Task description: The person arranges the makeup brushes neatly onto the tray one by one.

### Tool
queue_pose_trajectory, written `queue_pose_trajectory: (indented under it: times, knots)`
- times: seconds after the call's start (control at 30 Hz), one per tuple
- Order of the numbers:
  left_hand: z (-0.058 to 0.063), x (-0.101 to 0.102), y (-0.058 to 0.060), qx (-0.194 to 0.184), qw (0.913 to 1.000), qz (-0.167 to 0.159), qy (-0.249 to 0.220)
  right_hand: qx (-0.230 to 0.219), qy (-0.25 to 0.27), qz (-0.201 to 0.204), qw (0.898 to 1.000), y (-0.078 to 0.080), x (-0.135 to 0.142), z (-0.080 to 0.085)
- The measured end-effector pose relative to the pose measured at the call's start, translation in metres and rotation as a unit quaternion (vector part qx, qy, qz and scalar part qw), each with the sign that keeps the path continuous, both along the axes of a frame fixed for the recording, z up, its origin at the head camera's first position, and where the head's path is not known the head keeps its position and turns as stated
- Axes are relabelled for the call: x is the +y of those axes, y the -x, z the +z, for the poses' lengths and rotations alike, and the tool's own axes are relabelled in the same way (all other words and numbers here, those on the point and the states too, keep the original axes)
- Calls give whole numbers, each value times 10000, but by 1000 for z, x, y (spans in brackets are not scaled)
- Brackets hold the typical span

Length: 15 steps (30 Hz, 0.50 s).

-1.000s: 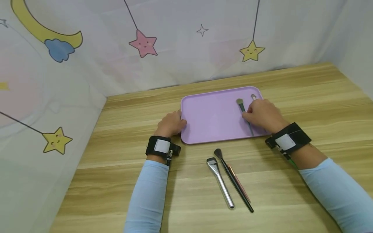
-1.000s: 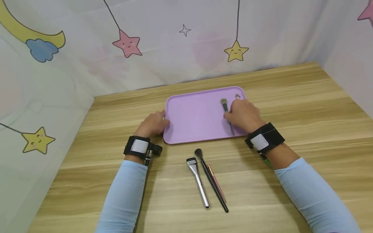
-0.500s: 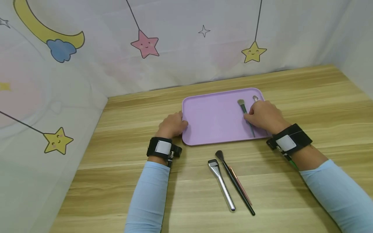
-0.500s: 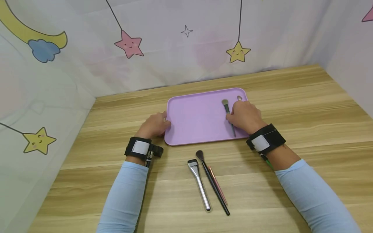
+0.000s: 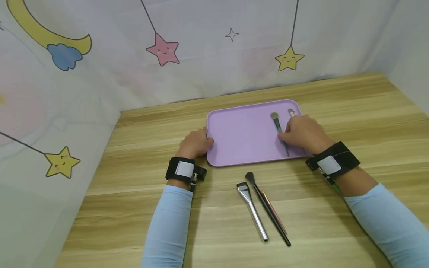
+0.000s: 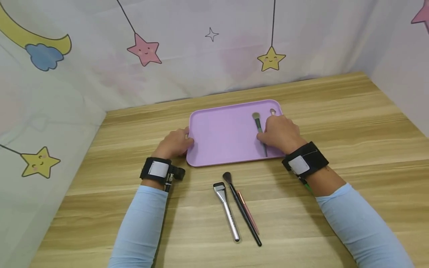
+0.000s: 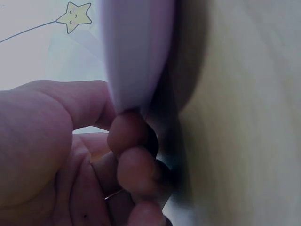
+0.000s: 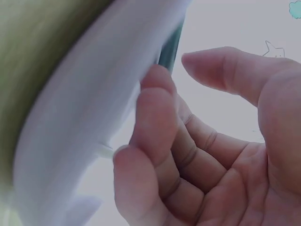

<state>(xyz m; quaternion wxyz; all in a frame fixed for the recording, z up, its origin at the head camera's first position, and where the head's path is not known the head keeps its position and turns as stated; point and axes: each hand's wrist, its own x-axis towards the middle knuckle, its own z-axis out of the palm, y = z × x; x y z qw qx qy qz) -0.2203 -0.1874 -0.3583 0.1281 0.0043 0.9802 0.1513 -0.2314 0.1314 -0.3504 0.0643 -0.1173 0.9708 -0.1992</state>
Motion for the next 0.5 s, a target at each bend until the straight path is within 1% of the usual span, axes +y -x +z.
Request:
queue_pose_trajectory:
  times: [0.07,0.23,0.5]
  knots:
    - [1,-1,0,-5,10000,-18,-9,-26,-30,18,10000,-3,-1,3]
    - [3,-4,0,-30,10000,-23,-62,75,-3,92,9999,-9,-7,9]
    - [6,-9,-1,-11,10000,-43,-19,304,0,219,9993,-12,-13,11]
